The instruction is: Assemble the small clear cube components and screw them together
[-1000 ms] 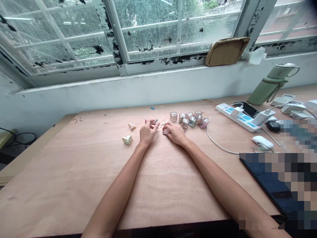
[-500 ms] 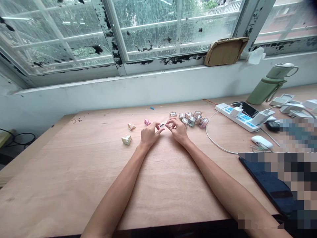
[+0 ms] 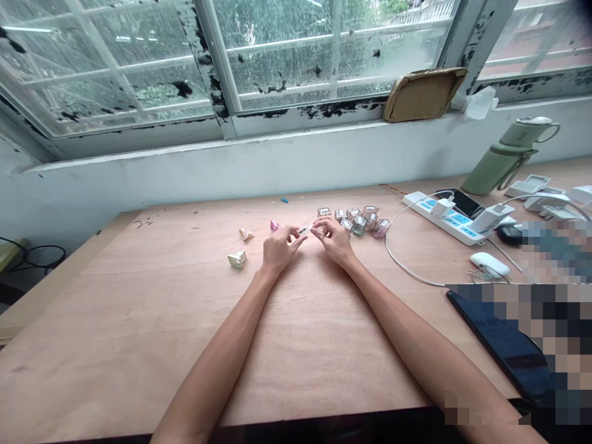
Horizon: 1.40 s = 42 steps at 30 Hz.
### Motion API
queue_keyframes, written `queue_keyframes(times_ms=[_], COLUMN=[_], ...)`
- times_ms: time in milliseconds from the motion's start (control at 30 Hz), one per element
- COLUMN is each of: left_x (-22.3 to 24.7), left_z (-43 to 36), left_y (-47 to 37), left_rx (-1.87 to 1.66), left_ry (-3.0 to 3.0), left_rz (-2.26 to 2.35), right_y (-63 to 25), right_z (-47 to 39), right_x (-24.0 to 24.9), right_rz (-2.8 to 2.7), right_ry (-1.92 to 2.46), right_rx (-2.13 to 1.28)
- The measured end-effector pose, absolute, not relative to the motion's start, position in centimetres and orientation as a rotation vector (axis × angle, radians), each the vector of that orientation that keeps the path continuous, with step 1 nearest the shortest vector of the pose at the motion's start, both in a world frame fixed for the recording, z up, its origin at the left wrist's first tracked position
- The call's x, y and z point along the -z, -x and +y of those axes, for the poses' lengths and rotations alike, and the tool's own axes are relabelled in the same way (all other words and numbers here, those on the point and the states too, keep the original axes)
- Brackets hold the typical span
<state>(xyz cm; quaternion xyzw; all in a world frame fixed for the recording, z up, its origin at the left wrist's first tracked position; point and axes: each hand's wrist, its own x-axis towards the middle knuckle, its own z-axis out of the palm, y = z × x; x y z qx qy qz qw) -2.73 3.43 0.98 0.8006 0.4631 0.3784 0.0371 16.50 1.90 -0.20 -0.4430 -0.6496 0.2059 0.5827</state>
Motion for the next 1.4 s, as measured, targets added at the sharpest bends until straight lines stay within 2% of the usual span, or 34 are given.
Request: queue_keyframes(times_ms=[367, 1000, 1400], left_x=[-0.3, -0.8, -0.9], left_z=[4.1, 3.7, 4.4], left_y=[2.6, 2.6, 2.8], left_rx=[-1.175, -1.195, -1.214], left_ry=[-2.284, -2.257, -2.104], left_rz=[1.115, 1.254, 1.276], right_y=[-16.2, -15.4, -15.0], right_z=[2.1, 1.1, 1.2], right_x=[0.1, -0.1, 0.8], right_rz=[-1.568, -1.615, -1.876], right_ry=[0.996, 1.154, 1.492], right_rx=[-0.604, -0.393, -0.163])
